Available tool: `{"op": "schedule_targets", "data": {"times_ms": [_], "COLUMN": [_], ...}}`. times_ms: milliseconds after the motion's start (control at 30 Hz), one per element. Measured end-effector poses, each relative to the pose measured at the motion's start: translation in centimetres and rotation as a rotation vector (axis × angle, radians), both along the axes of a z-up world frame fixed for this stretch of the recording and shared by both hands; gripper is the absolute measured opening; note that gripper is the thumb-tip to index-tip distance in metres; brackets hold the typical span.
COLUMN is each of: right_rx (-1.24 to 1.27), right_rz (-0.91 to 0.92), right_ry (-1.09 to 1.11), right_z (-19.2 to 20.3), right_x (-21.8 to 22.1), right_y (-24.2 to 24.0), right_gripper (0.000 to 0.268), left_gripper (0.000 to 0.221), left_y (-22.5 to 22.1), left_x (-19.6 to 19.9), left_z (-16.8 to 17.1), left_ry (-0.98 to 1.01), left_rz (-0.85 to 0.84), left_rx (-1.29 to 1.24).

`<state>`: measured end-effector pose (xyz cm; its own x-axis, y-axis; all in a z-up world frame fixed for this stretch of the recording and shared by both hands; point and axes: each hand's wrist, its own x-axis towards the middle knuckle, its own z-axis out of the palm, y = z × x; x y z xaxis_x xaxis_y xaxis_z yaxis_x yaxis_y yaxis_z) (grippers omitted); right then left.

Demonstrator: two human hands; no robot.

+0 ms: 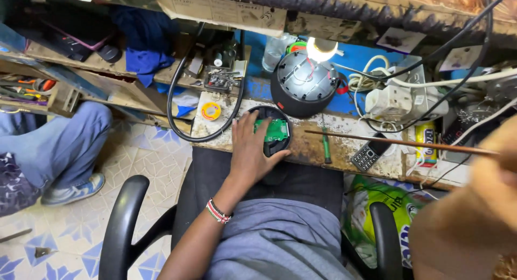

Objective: The person is disassembling a portable speaker by removing screws from the base and prying open the casing to access the internal electronics.

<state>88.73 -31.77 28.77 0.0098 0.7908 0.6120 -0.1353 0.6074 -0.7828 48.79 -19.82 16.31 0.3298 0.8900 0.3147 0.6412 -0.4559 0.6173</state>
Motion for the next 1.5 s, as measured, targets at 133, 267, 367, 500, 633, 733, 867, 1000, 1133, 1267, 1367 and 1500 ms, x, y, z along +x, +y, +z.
{"op": "schedule_targets", "data": {"times_ms": [133, 267, 367, 500, 633, 733, 867, 1000, 1133, 1267, 1367, 1500], "right_rx": [0.103, 0.058, -0.024, -0.069, -0.040, -0.035, -0.037, -0.002, 0.019, -0.025, -0.056, -0.116], "right_rz": [-0.239, -0.290, -0.352, -0.373, -0.405, -0.413, -0.414, -0.390, -0.430, -0.510, -0.555, -0.679], "right_ry": [-0.287, -0.147, -0.108, -0.165, -0.152, -0.184, -0.191, -0.204, -0.161, -0.064, -0.073, 0.005], "right_z": [6.0, 9.3, 10.1, 10.1, 9.6, 9.6, 9.6, 9.5, 8.7, 7.6, 7.3, 8.3], "right_x": [-10.5, -18.7, -20.7, -21.8, -22.6, -22.4, -22.6, -22.5, -22.1, -21.5, -20.5, -21.8], "right_y": [5.8, 8.3, 8.6, 8.9, 9.3, 9.5, 9.6, 9.9, 10.0, 11.5, 13.0, 14.4], "right_gripper": [0.050, 0.028, 0.041, 0.038, 0.043, 0.041, 0.033, 0.040, 0.036, 0.064, 0.037, 0.024], "left_gripper": [0.071, 0.071, 0.071, 0.070, 0.070, 0.071, 0.071, 0.069, 0.070, 0.069, 0.070, 0.070], "left_y": [0.5, 1.0, 0.8, 0.8, 0.8, 0.9, 0.8, 0.7, 0.7, 0.8, 0.8, 0.7], "left_x": [0.0, -0.3, -0.4, -0.4, -0.4, -0.4, -0.4, -0.4, -0.4, -0.4, -0.5, -0.5], "left_z": [-2.0, -2.3, -2.2, -2.0, -2.2, -2.1, -2.1, -1.9, -2.1, -2.1, -2.1, -2.1], "left_ry": [0.171, 0.170, 0.160, 0.154, 0.136, 0.116, 0.121, 0.110, 0.114, 0.137, 0.121, 0.111], "left_rz": [-0.014, -0.051, -0.058, -0.059, -0.056, -0.055, -0.057, -0.055, -0.057, -0.054, -0.063, -0.059], "left_rx": [0.033, -0.009, -0.002, -0.021, 0.001, 0.011, 0.004, 0.007, 0.003, -0.007, -0.006, 0.010]}}
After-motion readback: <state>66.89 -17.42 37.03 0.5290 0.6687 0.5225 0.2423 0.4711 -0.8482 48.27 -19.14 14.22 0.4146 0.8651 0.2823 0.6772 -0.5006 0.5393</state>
